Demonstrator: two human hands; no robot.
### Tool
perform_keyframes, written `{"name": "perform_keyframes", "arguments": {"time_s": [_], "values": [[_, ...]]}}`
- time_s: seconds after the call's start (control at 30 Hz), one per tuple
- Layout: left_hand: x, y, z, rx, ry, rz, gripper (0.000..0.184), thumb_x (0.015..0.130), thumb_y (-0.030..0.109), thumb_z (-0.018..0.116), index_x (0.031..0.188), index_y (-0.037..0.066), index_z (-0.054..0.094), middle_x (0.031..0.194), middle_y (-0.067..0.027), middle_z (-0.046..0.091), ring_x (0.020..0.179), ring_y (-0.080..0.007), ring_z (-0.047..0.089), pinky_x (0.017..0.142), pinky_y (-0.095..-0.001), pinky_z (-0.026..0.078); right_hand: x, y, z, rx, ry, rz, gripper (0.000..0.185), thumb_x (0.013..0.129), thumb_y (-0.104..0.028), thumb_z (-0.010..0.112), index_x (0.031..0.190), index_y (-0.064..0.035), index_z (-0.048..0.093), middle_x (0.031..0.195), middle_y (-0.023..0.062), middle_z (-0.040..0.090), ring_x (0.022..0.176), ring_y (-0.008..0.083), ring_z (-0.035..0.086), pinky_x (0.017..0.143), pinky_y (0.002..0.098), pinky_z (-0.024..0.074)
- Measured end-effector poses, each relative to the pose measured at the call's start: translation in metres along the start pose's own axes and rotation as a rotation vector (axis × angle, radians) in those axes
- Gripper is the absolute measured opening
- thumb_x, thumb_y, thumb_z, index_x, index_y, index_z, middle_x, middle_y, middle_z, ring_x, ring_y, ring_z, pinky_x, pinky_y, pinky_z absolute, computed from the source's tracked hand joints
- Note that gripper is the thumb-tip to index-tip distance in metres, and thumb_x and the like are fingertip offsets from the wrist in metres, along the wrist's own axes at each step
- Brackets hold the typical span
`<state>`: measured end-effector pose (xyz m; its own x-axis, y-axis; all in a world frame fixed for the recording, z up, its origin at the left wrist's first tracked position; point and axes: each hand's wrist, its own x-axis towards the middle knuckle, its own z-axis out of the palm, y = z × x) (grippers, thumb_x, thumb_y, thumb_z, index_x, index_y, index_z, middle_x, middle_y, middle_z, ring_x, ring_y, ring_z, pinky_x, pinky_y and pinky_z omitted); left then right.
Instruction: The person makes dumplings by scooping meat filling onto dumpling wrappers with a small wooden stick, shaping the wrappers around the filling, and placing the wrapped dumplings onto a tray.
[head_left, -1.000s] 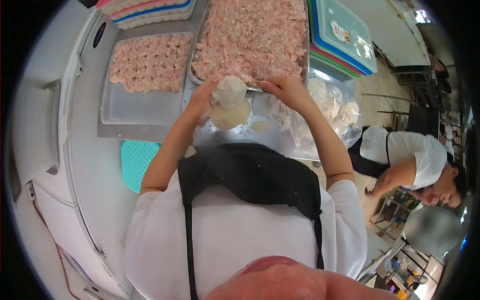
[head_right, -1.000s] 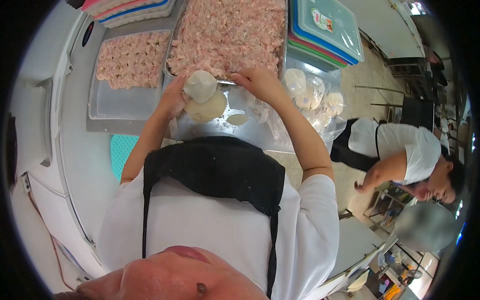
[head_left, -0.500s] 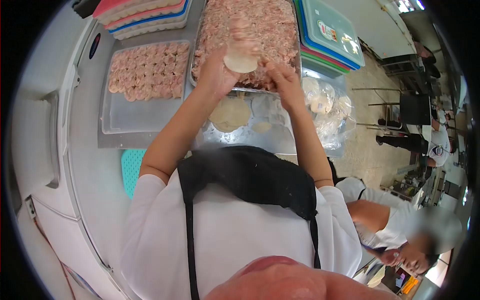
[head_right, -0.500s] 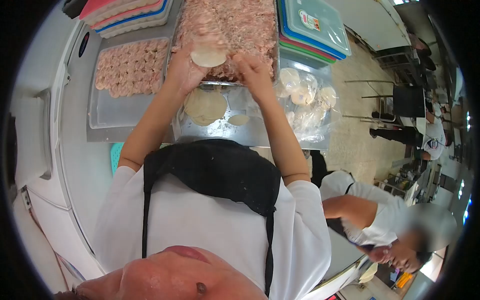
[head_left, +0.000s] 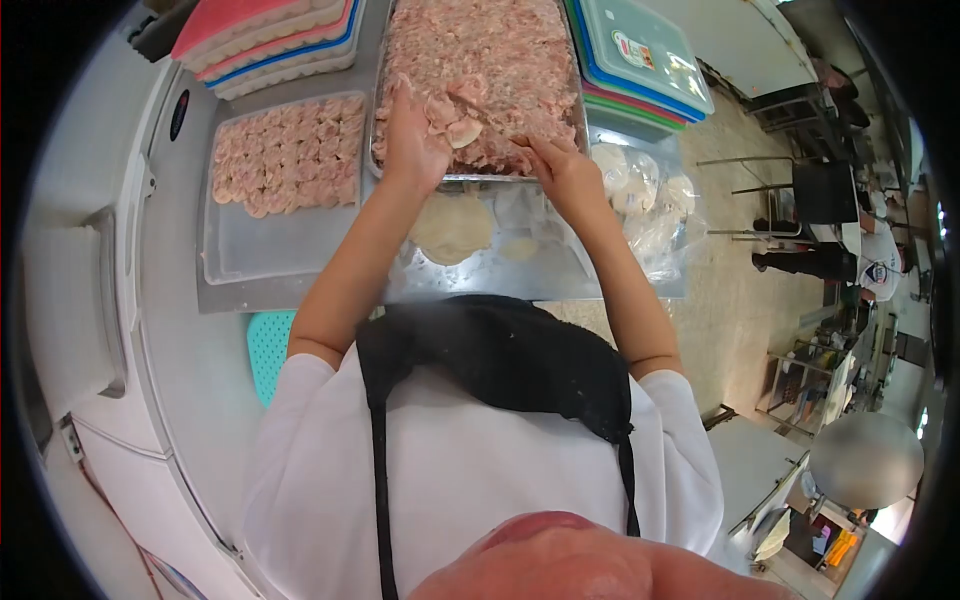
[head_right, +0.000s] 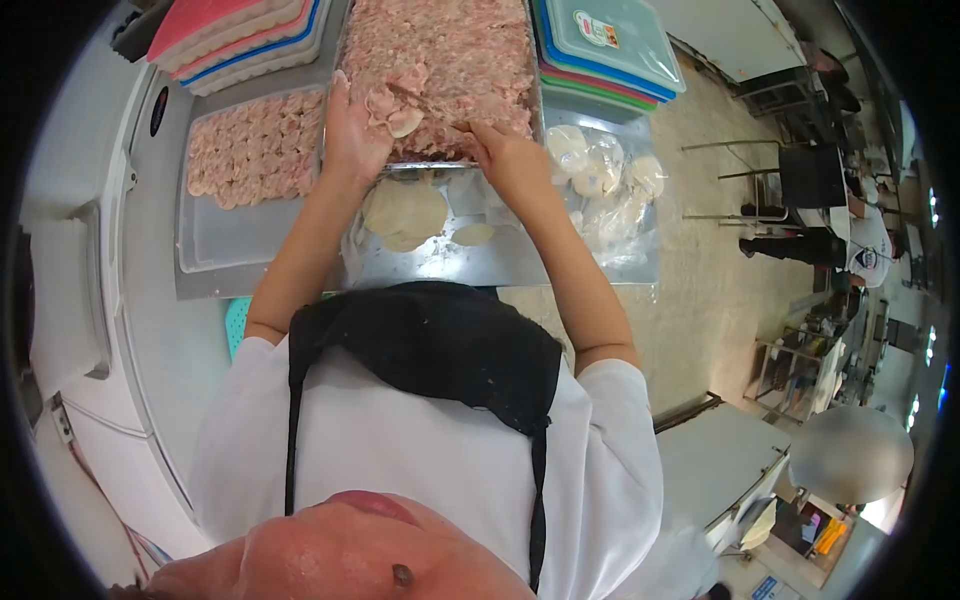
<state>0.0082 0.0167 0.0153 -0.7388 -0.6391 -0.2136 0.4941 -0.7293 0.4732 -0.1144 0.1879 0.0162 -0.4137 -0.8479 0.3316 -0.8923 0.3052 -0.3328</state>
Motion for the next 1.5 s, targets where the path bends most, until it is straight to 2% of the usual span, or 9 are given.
{"name": "perform_keyframes", "arguments": {"time_s": [0.17,0.3,0.53,0.77,0.87,0.97,1.07,1.27,1.5], "values": [[0.004,-0.014,-0.029,-0.072,-0.022,-0.052,0.056,0.098,0.05,0.034,0.121,0.001,0.049,0.11,-0.0125,0.057,0.104,-0.0294,0.056,0.092,-0.0418,0.046,0.003,0.028,-0.023,-0.243,-0.376,0.186,0.023,0.089,-0.014,0.054,0.109,-0.0124,0.065,0.088,0.0161,0.064,0.081,0.0353,0.062,0.068,0.0439,0.0501],[0.006,-0.017,-0.008,-0.062,0.084,0.004,0.06,0.095,0.055,0.036,0.123,0.003,0.047,0.111,-0.013,0.056,0.104,-0.033,0.055,0.095,-0.0479,0.044,-0.015,0.006,-0.033,0.068,-0.082,-0.104,0.019,0.088,-0.016,0.053,0.104,-0.0086,0.06,0.08,0.0159,0.062,0.076,0.0351,0.063,0.063,0.0466,0.0493],[0.006,-0.028,0.004,-0.126,0.131,-0.027,0.057,0.091,0.055,0.047,0.111,0.002,0.054,0.106,-0.0127,0.059,0.102,-0.0304,0.054,0.093,-0.0477,0.043,0.001,0.008,-0.084,-0.186,-0.258,-0.147,0.02,0.086,-0.013,0.054,0.105,-0.0094,0.059,0.082,0.0136,0.061,0.074,0.0343,0.063,0.06,0.0422,0.0502],[0.005,-0.03,0.002,-0.095,0.02,0.157,0.042,0.088,0.04,0.06,0.114,0.007,0.056,0.109,-0.0112,0.059,0.107,-0.0267,0.055,0.091,-0.0468,0.045,0.014,0.051,-0.061,0.258,-0.132,-0.286,0.021,0.091,-0.018,0.053,0.105,-0.0054,0.062,0.085,0.0175,0.061,0.078,0.0359,0.062,0.068,0.0434,0.0492],[-0.015,-0.022,0.022,0.376,-0.182,0.084,0.05,0.083,0.025,0.069,0.126,0.008,0.05,0.124,-0.0113,0.055,0.116,-0.0249,0.052,0.096,-0.043,0.042,0.018,0.064,-0.078,0.542,-0.218,-0.053,0.026,0.096,-0.023,0.051,0.108,-0.0033,0.065,0.076,0.0142,0.062,0.065,0.0211,0.057,0.064,0.0332,0.0472],[-0.016,-0.015,0.034,1.292,-0.213,0.626,0.069,0.074,0.012,0.075,0.135,0.008,0.042,0.137,-0.013,0.046,0.117,-0.0235,0.053,0.098,-0.036,0.041,0.023,0.072,-0.087,0.611,-0.441,0.007,0.03,0.097,-0.024,0.05,0.107,0.0012,0.064,0.073,0.0129,0.06,0.066,0.0168,0.053,0.064,0.0311,0.0451],[-0.017,-0.013,0.048,1.549,-0.292,0.664,0.065,0.069,0.011,0.076,0.128,0.005,0.049,0.132,-0.0131,0.052,0.11,-0.0234,0.057,0.094,-0.0329,0.043,0.027,0.069,-0.107,0.548,-0.581,-0.015,0.03,0.096,-0.024,0.053,0.109,0.0013,0.062,0.081,0.0153,0.064,0.068,0.0211,0.057,0.065,0.0318,0.0461],[0.011,0.005,0.019,1.619,-0.61,0.104,0.05,0.07,0.021,0.079,0.115,0.007,0.062,0.12,-0.011,0.057,0.112,-0.0225,0.053,0.096,-0.0335,0.042,0.015,0.09,-0.063,0.616,-0.473,-0.221,0.029,0.093,-0.024,0.057,0.111,-0.0019,0.063,0.093,0.0179,0.067,0.077,0.028,0.063,0.067,0.033,0.0479],[0.009,-0.024,0.003,1.524,-0.135,0.17,0.052,0.071,0.022,0.079,0.114,0.0,0.059,0.104,-0.0135,0.064,0.102,-0.0235,0.061,0.086,-0.0342,0.048,0.021,0.103,-0.062,0.118,-0.2,-0.207,0.023,0.09,-0.022,0.058,0.11,-0.0125,0.063,0.084,0.0145,0.061,0.076,0.035,0.061,0.065,0.0423,0.0489]]}}
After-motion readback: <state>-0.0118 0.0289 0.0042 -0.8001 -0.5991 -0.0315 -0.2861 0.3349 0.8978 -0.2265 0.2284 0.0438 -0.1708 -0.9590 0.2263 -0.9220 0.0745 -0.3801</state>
